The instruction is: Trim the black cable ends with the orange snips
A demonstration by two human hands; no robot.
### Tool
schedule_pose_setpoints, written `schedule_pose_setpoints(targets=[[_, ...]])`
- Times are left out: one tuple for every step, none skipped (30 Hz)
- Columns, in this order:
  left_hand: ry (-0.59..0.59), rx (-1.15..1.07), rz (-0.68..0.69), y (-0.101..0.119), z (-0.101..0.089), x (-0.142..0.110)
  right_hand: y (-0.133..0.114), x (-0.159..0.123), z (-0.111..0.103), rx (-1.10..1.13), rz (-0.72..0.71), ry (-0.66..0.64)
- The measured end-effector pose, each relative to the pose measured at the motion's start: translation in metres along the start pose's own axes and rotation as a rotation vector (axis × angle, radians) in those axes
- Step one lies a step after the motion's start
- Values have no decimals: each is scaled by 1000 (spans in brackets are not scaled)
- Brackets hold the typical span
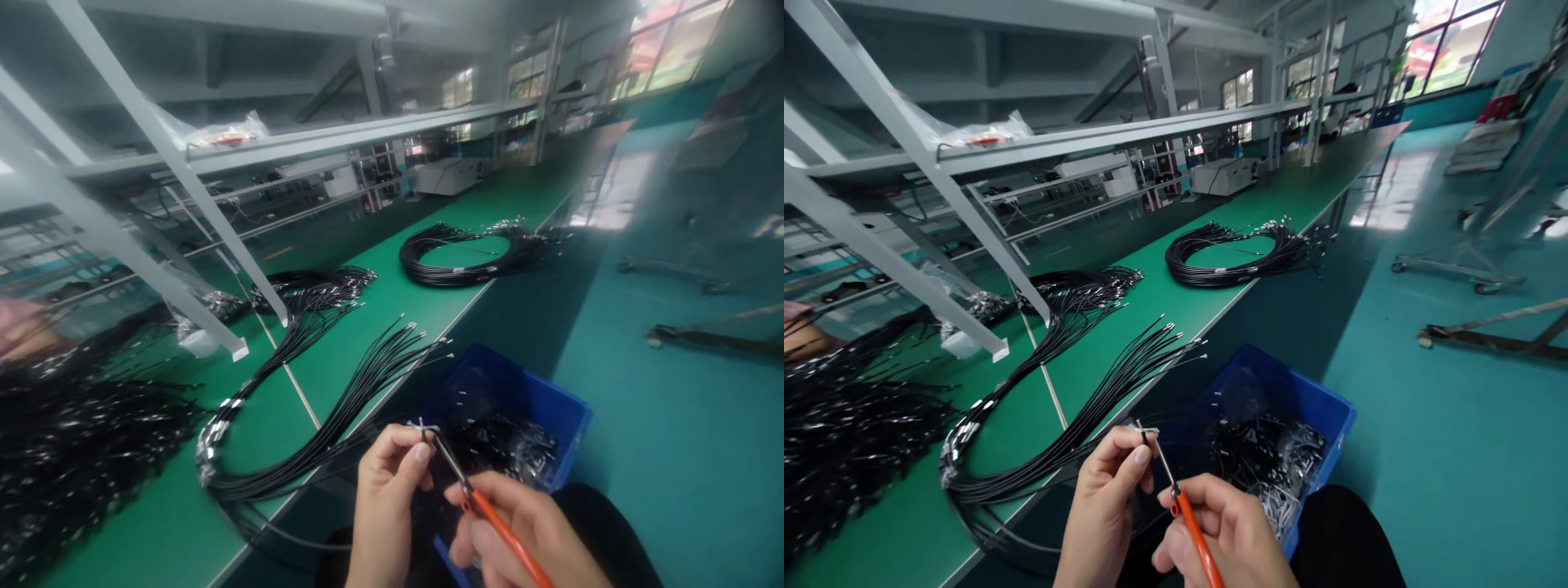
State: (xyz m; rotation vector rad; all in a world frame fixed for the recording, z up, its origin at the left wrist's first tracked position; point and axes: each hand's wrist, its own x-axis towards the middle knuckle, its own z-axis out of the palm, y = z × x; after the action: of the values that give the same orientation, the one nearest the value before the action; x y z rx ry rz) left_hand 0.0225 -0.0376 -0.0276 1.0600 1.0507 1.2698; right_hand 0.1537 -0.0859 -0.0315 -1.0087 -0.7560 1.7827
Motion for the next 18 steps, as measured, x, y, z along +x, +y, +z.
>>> schedule_pose_setpoints(targets=[[-6, 1, 5, 0, 1, -1, 0, 2, 1, 21, 15, 1], [-16, 7, 4, 1, 3, -1, 0, 3, 1, 33, 24, 12], [-29, 17, 0, 1, 3, -2, 0, 5, 2, 37, 27, 22], [-39, 29, -2, 1, 4, -2, -1, 6, 3, 35, 26, 29], [-45, 42, -5, 0, 4, -2, -2, 7, 4, 30, 24, 22], [-51, 55, -9, 0, 4, -2, -3, 8, 5, 23, 21, 14], [-56, 71, -10, -1, 4, -2, -5, 9, 6, 18, 14, 7], [-59, 90, -9, -3, 3, -2, -7, 9, 7, 13, 5, 7], [-64, 112, -7, -4, 2, -1, -8, 9, 8, 5, -7, 20], [-70, 136, -5, -5, 2, -1, -9, 8, 8, -10, -16, 41], [-75, 159, -2, -6, 1, 0, -9, 8, 8, -27, -20, 60], [-78, 179, 1, -7, 1, 1, -9, 7, 8, -42, -18, 79], [-80, 194, 4, -7, 0, 1, -8, 7, 9, -55, -14, 90], [-80, 206, 4, -8, 0, 2, -7, 7, 9, -60, -13, 101], [-80, 216, 4, -8, -1, 2, -6, 7, 9, -59, -15, 107], [-78, 224, 4, -9, -1, 2, -6, 7, 9, -51, -17, 112], [-80, 233, 4, -9, -1, 2, -5, 8, 9, -40, -19, 115], [-82, 240, 5, -9, -2, 2, -4, 8, 9, -30, -18, 116]])
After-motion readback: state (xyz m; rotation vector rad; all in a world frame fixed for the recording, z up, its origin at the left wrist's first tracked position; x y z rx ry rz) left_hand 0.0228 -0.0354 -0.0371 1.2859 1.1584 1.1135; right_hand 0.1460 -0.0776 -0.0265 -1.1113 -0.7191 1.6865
